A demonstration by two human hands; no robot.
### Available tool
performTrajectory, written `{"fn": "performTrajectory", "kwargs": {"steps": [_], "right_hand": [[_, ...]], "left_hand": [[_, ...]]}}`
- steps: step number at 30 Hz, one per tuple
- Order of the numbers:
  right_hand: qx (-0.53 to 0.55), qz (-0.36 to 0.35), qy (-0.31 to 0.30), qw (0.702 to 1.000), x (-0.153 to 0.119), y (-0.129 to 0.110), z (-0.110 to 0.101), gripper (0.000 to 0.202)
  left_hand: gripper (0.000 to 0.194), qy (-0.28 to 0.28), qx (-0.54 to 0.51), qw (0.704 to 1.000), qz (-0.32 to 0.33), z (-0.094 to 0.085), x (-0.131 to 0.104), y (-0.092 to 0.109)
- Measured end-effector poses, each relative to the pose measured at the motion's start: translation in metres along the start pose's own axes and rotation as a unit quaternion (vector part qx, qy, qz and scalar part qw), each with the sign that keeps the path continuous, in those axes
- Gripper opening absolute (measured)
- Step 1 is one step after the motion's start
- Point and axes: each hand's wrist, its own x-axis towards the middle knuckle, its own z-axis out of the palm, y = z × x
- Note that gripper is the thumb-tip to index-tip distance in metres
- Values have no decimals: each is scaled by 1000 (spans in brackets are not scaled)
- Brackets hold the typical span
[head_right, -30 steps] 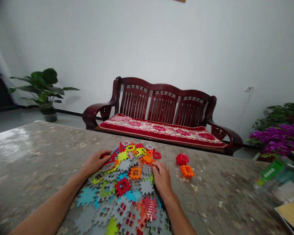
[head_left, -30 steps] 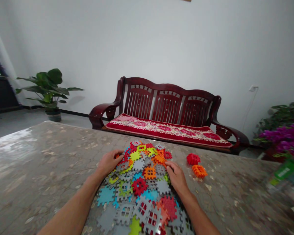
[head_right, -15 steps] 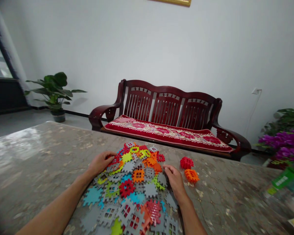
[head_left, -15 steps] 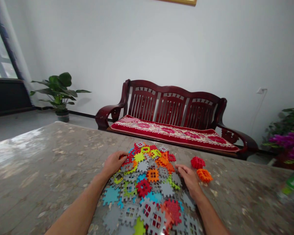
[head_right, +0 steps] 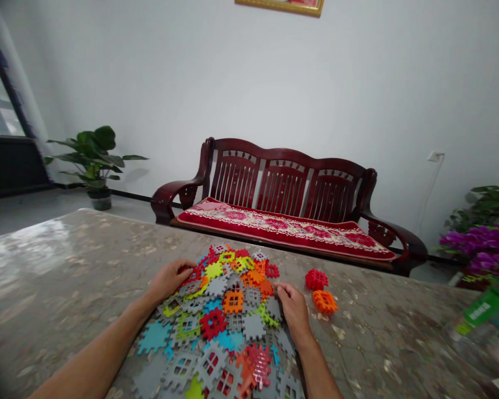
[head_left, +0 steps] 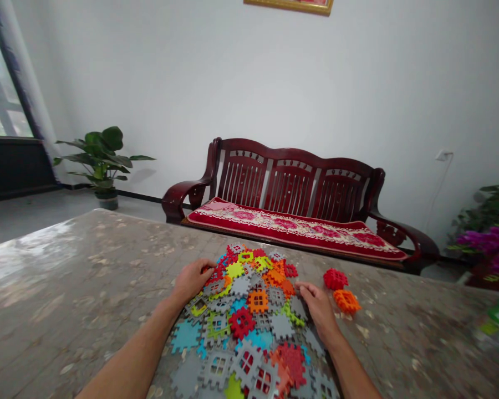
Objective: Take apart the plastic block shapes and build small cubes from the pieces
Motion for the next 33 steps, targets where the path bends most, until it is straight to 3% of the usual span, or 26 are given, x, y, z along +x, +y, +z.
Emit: {"fn": "performTrajectory", "kwargs": {"steps": [20,33], "right_hand": [[12,-1,4,1000,1,6,2,39],[19,7,5,1000,0,0,1,37]], "left_hand": [[35,-18,31,998,58,-4,-1,5],[30,-10,39,999,17,-7,-3,12]]}}
